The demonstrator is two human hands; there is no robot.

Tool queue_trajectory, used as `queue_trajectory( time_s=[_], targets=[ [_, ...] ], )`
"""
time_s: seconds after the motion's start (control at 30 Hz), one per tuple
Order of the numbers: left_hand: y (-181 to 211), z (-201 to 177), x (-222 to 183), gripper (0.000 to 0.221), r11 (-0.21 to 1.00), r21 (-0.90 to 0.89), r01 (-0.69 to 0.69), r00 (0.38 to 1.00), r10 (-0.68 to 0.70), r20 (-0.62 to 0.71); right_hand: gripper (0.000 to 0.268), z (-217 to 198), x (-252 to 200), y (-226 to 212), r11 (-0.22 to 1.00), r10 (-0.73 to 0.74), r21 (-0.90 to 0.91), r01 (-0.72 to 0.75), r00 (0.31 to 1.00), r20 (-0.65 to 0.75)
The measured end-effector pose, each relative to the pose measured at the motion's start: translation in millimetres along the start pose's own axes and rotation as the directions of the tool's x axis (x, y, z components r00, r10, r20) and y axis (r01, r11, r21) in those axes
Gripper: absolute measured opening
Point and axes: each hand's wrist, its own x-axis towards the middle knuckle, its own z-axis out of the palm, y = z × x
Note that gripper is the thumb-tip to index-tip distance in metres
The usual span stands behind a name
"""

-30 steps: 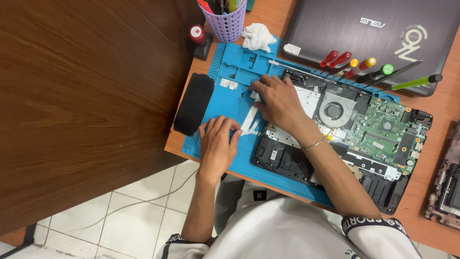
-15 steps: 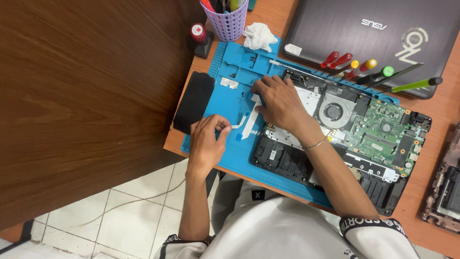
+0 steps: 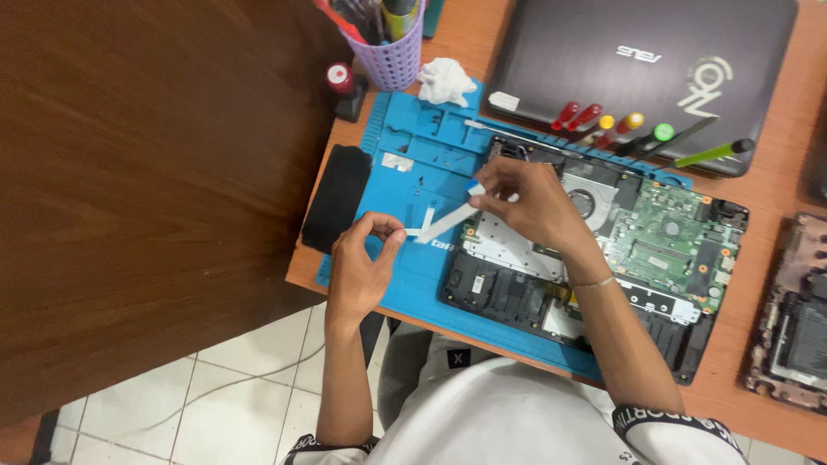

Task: The person disconnects internal ribbon cables and removes a battery from an open laptop chassis, then manipulates small components on the motherboard at a repair bench.

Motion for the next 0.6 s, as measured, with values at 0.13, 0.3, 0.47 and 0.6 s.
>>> queue_trajectory(
  time_s=[0.13, 0.3, 0.47, 0.6],
  targets=[
    [18.2, 13.4, 0.0, 0.013, 0.999, -0.042, -0.028, 0.999, 0.030, 0.034, 0.021, -20.0, -31.8, 14.2, 0.983, 0.147, 0.127, -0.136, 0.986, -0.082],
    [45.2, 44.1, 2.2, 0.012, 0.988, -0.118, -0.104, 0.986, 0.118, 0.120, 0.016, -45.2, -76.4, 50.7, 0.952, 0.126, 0.301, -0.060, 0.971, -0.204],
    [67.9, 84.9, 2.0, 0.015, 0.972, -0.114, -0.204, 0.958, 0.223, 0.180, 0.020, -66.2, -127.7, 92.5, 0.861, 0.160, 0.508, 0.012, 0.942, -0.294],
    [82.3, 125.7, -4.2, 0.013, 0.961, -0.154, -0.230, 0.936, 0.262, 0.235, 0.021, -79.8, -174.5, 122.6, 0.873, 0.218, 0.488, 0.003, 0.892, -0.396]
  ],
)
